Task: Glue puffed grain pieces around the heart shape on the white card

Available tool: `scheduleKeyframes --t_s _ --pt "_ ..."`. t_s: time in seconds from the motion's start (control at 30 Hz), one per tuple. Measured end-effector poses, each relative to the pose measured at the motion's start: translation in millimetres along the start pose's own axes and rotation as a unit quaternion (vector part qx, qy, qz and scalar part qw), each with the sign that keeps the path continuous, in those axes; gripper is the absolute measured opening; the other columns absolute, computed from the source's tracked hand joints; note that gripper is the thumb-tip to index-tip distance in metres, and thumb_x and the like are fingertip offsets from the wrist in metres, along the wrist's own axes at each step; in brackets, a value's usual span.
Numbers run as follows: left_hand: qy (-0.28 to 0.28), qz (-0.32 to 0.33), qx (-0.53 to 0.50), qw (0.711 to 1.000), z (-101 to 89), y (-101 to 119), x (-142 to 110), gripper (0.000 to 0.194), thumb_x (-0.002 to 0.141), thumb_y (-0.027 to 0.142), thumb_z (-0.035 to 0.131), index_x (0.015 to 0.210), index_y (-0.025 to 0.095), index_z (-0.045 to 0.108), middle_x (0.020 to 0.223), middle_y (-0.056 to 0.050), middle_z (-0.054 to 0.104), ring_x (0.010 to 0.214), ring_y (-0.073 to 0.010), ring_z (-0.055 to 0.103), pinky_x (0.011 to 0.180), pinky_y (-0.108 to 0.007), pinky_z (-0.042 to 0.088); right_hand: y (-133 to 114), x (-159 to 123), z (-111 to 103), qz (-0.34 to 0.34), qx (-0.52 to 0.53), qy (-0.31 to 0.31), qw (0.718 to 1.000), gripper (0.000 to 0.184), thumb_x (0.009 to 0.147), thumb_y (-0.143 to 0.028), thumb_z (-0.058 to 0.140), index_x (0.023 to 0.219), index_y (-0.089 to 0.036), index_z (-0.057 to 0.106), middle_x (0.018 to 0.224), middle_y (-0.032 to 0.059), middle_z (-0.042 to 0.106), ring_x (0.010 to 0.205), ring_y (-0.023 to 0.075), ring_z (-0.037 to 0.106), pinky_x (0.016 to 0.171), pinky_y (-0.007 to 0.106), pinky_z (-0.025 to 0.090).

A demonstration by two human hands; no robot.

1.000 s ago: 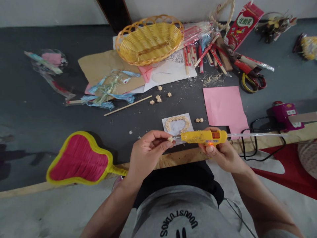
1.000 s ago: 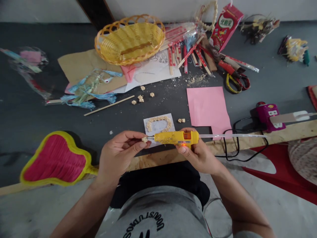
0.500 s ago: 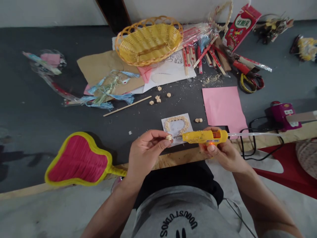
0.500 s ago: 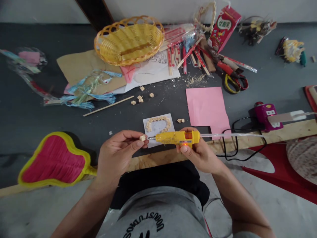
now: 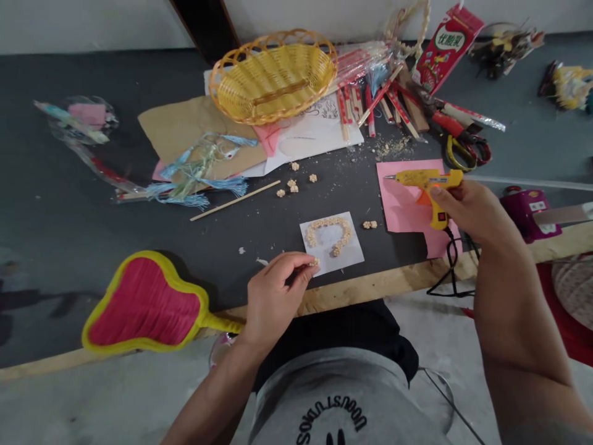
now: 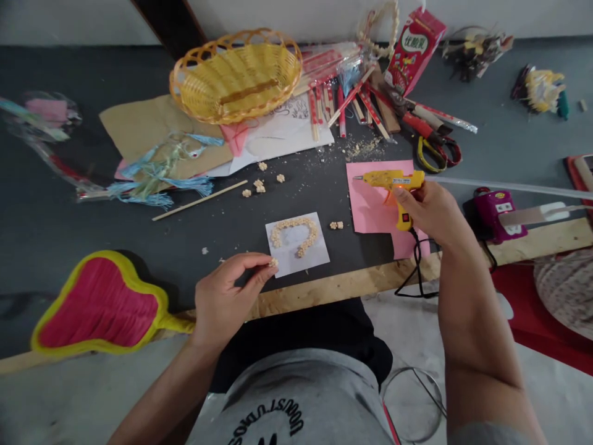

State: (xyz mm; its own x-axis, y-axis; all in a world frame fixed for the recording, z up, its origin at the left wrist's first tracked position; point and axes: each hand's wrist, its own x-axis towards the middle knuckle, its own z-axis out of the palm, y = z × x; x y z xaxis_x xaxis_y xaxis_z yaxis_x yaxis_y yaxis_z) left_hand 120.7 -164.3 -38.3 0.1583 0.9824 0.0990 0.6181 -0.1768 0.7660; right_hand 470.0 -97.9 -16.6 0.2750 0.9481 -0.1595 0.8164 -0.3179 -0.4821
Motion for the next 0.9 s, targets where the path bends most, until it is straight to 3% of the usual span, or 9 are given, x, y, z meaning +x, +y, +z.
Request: scheduleKeyframes --t_s 0.1,0.17,0.27,0.3,0.4,0.47,0.53,0.67,0.9 --pt "0.006 0.012 0.018 1.000 1.5 -1 1 0.005 0.088 0.022 0.069 0.091 0.024 0.071 0.090 0.001 0.077 0.083 -0.0150 0.073 0.076 -0.025 0.058 1 2 -4 0.049 -0.123 -0.026 0.991 0.039 0.095 -0.050 0.057 0.086 -0.014 0.068 0.072 0.0082 0.068 0.066 0.0138 0.056 0.062 0.030 0.035" --pt "0.007 0.023 0.022 0.999 2.3 0 1 0.005 0.088 0.020 0.069 0.092 0.023 0.070 0.090 0.001 0.077 0.083 -0.0144 0.073 0.076 -0.024 0.057 -1 -7 -5 0.067 -0.181 0.016 0.981 0.038 0.093 -0.052 0.059 0.088 -0.016 0.068 0.076 0.0104 0.069 0.070 0.0171 0.056 0.064 0.033 0.035" --pt "0.013 0.041 0.019 0.999 3.8 1 1 0.004 0.088 0.020 0.069 0.091 0.023 0.069 0.089 0.001 0.077 0.083 -0.0143 0.073 0.076 -0.025 0.058 -17 -37 6 -0.023 -0.145 0.171 0.974 0.028 0.093 -0.043 0.061 0.102 -0.018 0.067 0.094 0.0126 0.071 0.080 0.0202 0.061 0.072 0.035 0.040" --pt "0.017 0.045 0.018 0.999 4.3 1 1 0.003 0.089 0.020 0.069 0.091 0.023 0.069 0.089 0.001 0.076 0.083 -0.0145 0.073 0.076 -0.025 0.058 -26 -50 13 -0.080 -0.095 0.177 0.976 0.023 0.095 -0.040 0.059 0.101 -0.020 0.068 0.094 0.0112 0.071 0.081 0.0198 0.062 0.073 0.034 0.043" --pt "0.034 0.050 0.023 0.998 5.2 3 0 0.002 0.090 0.023 0.068 0.091 0.024 0.068 0.089 0.001 0.076 0.083 -0.0149 0.073 0.077 -0.027 0.059 -60 -91 46 -0.219 0.127 0.016 0.967 0.010 0.093 -0.034 0.062 0.091 -0.025 0.067 0.083 0.0031 0.069 0.069 0.0156 0.063 0.063 0.030 0.048" --pt "0.042 0.053 0.022 0.997 5.0 5 -2 0.005 0.089 0.022 0.070 0.093 0.024 0.067 0.090 0.001 0.076 0.084 -0.0143 0.073 0.078 -0.026 0.059 -80 -111 69 -0.196 0.255 -0.112 0.940 0.008 0.093 -0.030 0.062 0.095 -0.024 0.068 0.086 0.0022 0.071 0.071 0.0139 0.066 0.062 0.027 0.051" --pt "0.046 0.057 0.022 0.997 4.4 6 -3 0.006 0.088 0.021 0.070 0.093 0.024 0.066 0.090 0.001 0.076 0.084 -0.0138 0.073 0.079 -0.025 0.058 -93 -124 88 -0.129 0.345 -0.167 0.915 0.012 0.093 -0.032 0.062 0.098 -0.023 0.069 0.088 0.0018 0.072 0.072 0.0128 0.067 0.062 0.025 0.053" --pt "0.059 0.086 0.034 0.994 4.7 8 -4 0.003 0.089 0.022 0.069 0.092 0.023 0.067 0.090 0.000 0.077 0.083 -0.0147 0.074 0.078 -0.026 0.059 -99 -133 106 -0.074 0.444 -0.191 0.872 0.021 0.093 -0.038 0.063 0.105 -0.022 0.069 0.095 0.0037 0.074 0.082 0.0141 0.070 0.072 0.028 0.058" --pt "0.086 0.153 0.059 0.983 11.4 7 -4 0.008 0.089 0.014 0.066 0.092 0.021 0.063 0.087 -0.001 0.077 0.080 -0.0144 0.075 0.078 -0.024 0.059 -99 -134 112 -0.055 0.488 -0.159 0.857 0.021 0.088 -0.038 0.070 0.101 -0.022 0.067 0.096 0.0038 0.074 0.084 0.0137 0.072 0.077 0.028 0.059"
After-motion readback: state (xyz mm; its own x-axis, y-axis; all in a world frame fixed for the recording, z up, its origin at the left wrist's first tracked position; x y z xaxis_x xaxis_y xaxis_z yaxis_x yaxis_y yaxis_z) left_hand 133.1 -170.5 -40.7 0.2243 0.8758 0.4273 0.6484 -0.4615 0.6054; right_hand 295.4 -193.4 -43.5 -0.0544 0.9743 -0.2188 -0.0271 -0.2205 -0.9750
